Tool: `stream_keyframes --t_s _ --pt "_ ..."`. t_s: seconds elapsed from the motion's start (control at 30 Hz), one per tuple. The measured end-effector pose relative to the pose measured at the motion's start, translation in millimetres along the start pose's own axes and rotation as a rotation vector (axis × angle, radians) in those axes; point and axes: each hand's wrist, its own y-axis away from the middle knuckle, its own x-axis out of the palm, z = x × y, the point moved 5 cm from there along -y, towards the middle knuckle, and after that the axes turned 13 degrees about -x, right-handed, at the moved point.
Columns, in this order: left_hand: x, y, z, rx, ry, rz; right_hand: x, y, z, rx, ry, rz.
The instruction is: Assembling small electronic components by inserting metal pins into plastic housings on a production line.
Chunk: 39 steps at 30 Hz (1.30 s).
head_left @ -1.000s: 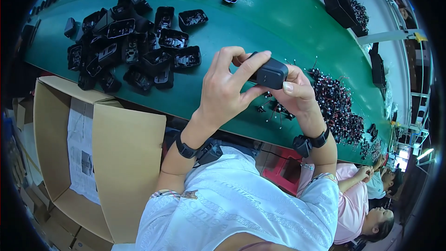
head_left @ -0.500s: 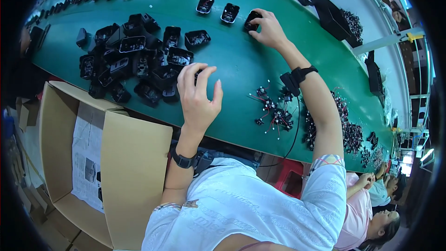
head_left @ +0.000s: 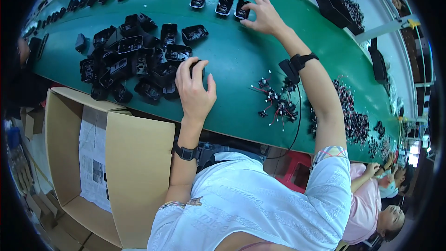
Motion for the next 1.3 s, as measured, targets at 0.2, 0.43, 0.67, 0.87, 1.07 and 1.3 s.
stream_keyframes --t_s 0.2,0.43,0.67,0.87,1.07,1.3 --pt "4 3 5 0.042 0.058 0.019 -103 32 55 -0.031 -0.188 -0.126" --pt "7 11 -17 0.205 0.144 0.189 -96 119 106 0.263 -0.513 0.481" --pt "5 16 -2 0.028 -0.033 0.223 -70 121 117 0.168 -0.48 0.35" --pt "-2 16 -6 -0.059 0.224 0.274 -69 127 122 0.128 -0.578 0.33" --pt "-1 21 -11 -0.041 0.29 0.311 -75 127 126 0.092 -0.595 0.275" --pt "3 29 -19 -0.201 0.595 0.475 -109 116 148 0.129 -0.561 0.098"
